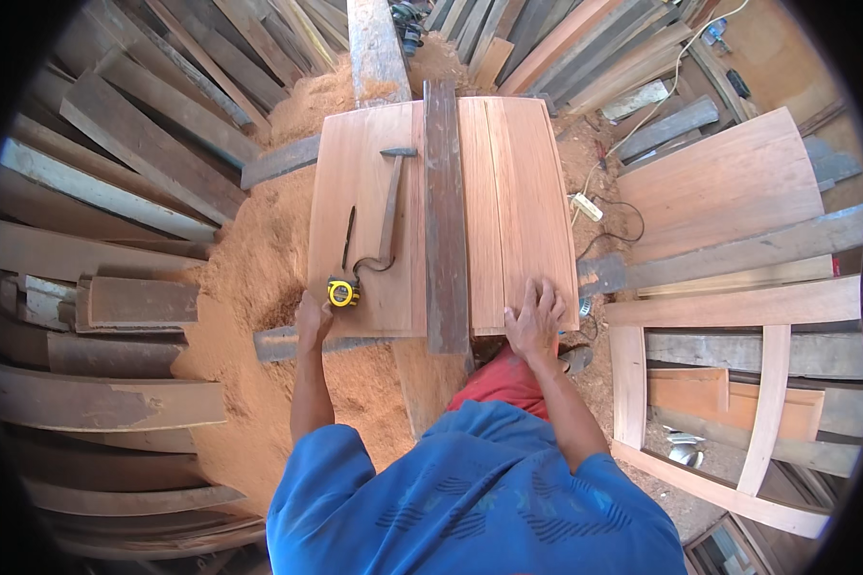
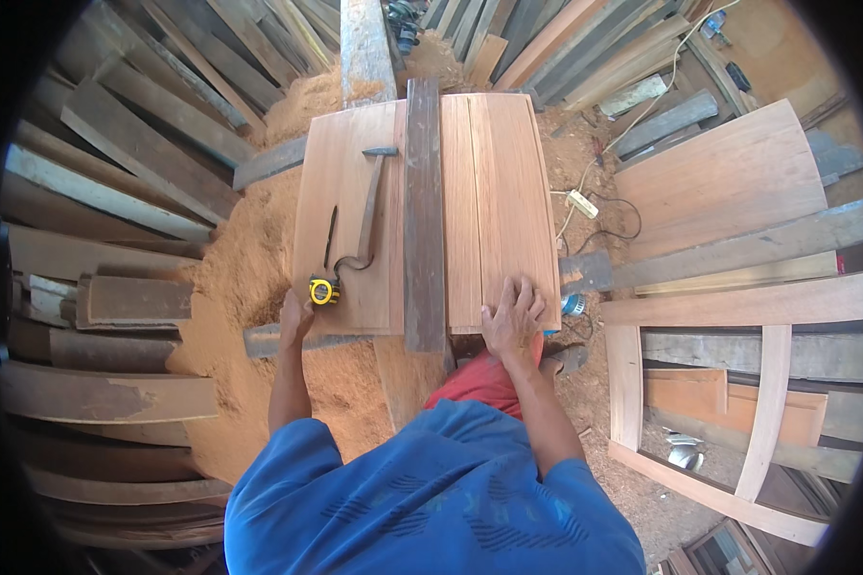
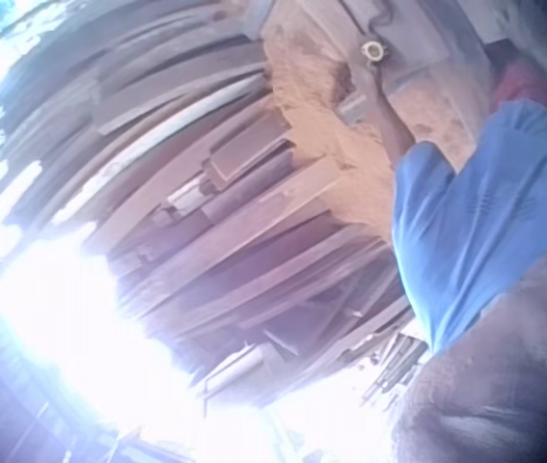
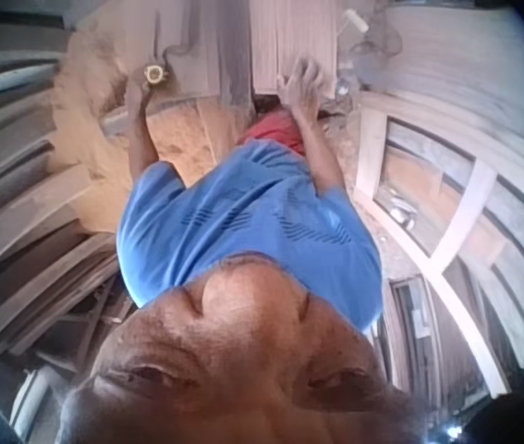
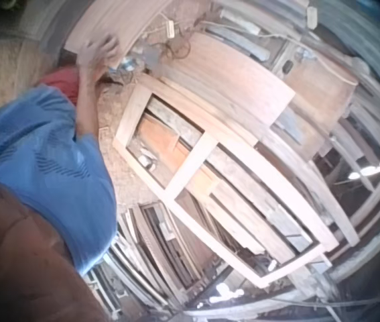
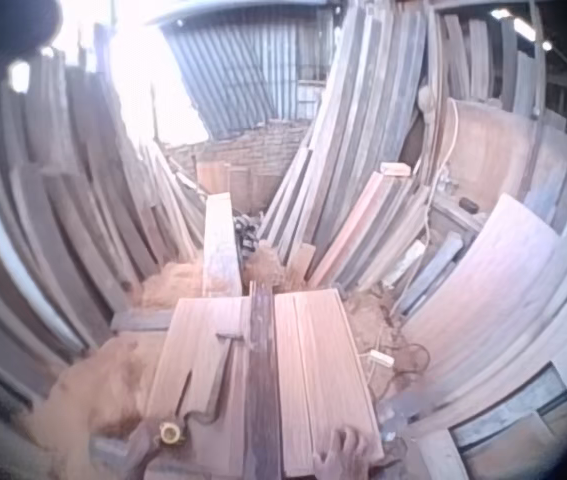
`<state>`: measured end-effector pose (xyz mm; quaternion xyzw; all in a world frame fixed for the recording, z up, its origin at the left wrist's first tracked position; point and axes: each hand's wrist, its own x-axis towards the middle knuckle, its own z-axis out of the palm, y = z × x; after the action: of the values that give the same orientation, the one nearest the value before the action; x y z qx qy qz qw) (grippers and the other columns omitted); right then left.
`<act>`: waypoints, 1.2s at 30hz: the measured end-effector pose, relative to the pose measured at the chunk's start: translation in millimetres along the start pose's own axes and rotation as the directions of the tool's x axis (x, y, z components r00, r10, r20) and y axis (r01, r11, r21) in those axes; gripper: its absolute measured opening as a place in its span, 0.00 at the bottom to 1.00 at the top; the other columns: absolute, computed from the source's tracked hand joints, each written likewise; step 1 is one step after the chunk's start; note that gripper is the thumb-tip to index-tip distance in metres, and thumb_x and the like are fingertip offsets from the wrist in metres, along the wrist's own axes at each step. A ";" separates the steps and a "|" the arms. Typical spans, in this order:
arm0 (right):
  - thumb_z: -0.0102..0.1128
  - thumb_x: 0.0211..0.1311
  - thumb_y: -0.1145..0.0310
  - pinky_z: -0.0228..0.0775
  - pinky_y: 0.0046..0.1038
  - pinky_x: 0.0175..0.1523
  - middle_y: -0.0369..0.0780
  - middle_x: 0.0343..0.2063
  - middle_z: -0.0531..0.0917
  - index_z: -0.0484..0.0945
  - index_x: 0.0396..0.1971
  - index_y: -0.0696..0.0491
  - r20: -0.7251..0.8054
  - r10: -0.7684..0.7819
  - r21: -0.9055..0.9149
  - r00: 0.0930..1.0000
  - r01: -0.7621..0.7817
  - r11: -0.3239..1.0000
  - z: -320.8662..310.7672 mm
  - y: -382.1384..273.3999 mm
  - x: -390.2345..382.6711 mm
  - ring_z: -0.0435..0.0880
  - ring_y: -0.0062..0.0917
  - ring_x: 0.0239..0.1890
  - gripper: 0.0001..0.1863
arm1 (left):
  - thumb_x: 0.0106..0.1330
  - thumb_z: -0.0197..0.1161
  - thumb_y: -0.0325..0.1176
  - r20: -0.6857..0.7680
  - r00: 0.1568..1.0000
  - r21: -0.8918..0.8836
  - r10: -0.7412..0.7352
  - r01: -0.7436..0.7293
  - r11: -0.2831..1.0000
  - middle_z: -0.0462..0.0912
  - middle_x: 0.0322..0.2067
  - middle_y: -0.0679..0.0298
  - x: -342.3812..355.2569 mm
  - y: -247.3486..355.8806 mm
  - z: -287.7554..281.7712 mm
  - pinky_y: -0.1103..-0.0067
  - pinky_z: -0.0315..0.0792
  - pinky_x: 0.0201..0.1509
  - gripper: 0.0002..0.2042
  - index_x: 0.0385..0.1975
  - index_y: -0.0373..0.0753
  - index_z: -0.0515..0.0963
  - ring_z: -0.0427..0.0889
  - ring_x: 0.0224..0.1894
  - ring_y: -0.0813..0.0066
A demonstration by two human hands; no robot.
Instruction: The person uses a handheld electric router to shape the edge of a wooden board clamped to a workbench. They guide the tool along a straight metal guide to create a groove, then measure the board with a tape measure and inspect the finished edge.
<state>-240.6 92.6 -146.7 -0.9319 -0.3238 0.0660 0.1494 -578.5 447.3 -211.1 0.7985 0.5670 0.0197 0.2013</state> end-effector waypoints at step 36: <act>0.66 0.60 0.72 0.60 0.46 0.76 0.54 0.62 0.77 0.77 0.57 0.61 0.009 0.083 0.281 0.997 -0.082 0.956 -34.3 139.0 -63.1 0.72 0.48 0.69 0.24 | 0.62 0.71 0.39 -0.159 0.925 0.105 0.346 -0.333 0.937 0.80 0.54 0.37 -37.5 67.3 -20.7 0.55 0.72 0.61 0.41 0.74 0.30 0.62 0.79 0.53 0.37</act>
<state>-201.2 -58.5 -157.2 -0.9140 -0.2717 0.1161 0.2781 -536.9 400.7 -161.6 0.8868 0.4361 0.1027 0.1139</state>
